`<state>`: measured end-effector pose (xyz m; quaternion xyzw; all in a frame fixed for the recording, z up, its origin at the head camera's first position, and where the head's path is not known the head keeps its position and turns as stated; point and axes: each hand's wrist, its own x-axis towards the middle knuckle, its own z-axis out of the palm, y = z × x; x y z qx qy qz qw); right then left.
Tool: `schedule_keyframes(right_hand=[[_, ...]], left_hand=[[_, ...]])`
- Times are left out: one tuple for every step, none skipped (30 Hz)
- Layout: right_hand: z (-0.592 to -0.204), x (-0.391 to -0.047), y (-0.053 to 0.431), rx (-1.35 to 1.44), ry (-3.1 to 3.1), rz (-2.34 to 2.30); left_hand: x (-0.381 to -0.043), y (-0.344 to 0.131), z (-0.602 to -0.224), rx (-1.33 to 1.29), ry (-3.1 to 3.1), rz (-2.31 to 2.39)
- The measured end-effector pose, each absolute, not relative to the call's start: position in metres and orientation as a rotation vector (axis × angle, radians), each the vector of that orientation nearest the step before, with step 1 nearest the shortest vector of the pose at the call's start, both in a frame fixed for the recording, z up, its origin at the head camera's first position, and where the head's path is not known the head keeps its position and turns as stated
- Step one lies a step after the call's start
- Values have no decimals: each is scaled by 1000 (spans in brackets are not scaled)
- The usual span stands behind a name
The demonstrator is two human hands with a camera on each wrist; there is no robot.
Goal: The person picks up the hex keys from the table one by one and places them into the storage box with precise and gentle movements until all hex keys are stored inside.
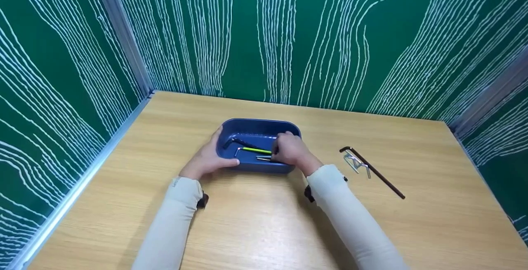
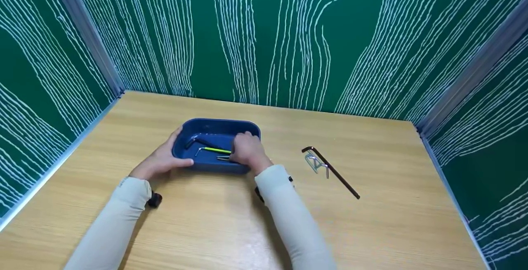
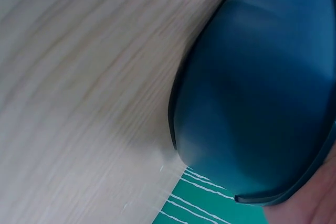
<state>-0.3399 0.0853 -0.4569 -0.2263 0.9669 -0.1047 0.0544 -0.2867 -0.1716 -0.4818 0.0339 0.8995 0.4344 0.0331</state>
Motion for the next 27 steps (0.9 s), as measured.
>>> schedule_keyframes(right_hand=[[-457, -340, 85, -685, 2936, -312], [-457, -340, 85, -680, 2935, -308], [-457, -340, 85, -673, 2934, -307], [-457, -340, 85, -665, 2931, -309], [-457, -340, 85, -660, 2929, -313], [-457, -340, 84, -656, 2928, -314], [-457, -340, 84, -653, 2926, -318], [-457, -340, 84, -654, 2926, -316], [-457, -340, 84, -657, 2927, -314], [-457, -340, 85, -663, 2928, -309], [-457, -340, 85, -673, 2931, -303], [-457, -340, 85, -684, 2934, -296], [-457, -340, 85, -695, 2938, -291], [-457, -340, 85, -708, 2942, -287], [-458, -340, 85, -720, 2945, -289], [-458, -340, 86, -728, 2947, -292], [-458, -339, 86, -735, 2952, -295], [-458, -339, 86, -738, 2957, -301], [-458, -338, 86, -739, 2958, -312], [-458, -338, 86, -738, 2959, -323], [-458, -338, 86, -735, 2960, -331], [-458, -338, 86, -730, 2961, -336], [-458, -337, 86, -725, 2960, -344], [-458, -337, 86, -722, 2959, -349], [-458, -337, 86, -717, 2956, -356], [-458, -337, 86, -714, 2954, -364], [-458, -337, 86, -713, 2950, -377]], left_hand=[[-287, -171, -482, 100, 2769, 1339], [-287, -171, -482, 97, 2770, 1337], [-287, -171, -482, 94, 2771, 1336], [-287, -171, -482, 98, 2774, 1330], [-287, -171, -482, 97, 2777, 1329], [-287, -171, -482, 94, 2780, 1325], [-287, -171, -482, 93, 2782, 1323], [-287, -171, -482, 91, 2783, 1319], [-287, -171, -482, 94, 2786, 1315], [-287, -171, -481, 98, 2789, 1311], [-287, -171, -481, 92, 2790, 1311], [-287, -171, -481, 91, 2791, 1308], [-286, -171, -481, 89, 2790, 1308], [-286, -171, -481, 91, 2790, 1311], [-286, -171, -481, 91, 2787, 1312], [-286, -171, -482, 95, 2784, 1314], [-286, -171, -482, 94, 2783, 1315], [-286, -171, -482, 95, 2781, 1317], [-286, -171, -483, 95, 2780, 1322], [-286, -171, -483, 95, 2781, 1323], [-286, -171, -483, 90, 2782, 1323], [-286, -171, -483, 89, 2784, 1323], [-286, -171, -483, 89, 2786, 1323], [-285, -171, -482, 88, 2786, 1321], [-286, -171, -482, 92, 2786, 1317], [-286, -171, -482, 91, 2786, 1315], [-286, -171, -482, 89, 2783, 1313]])
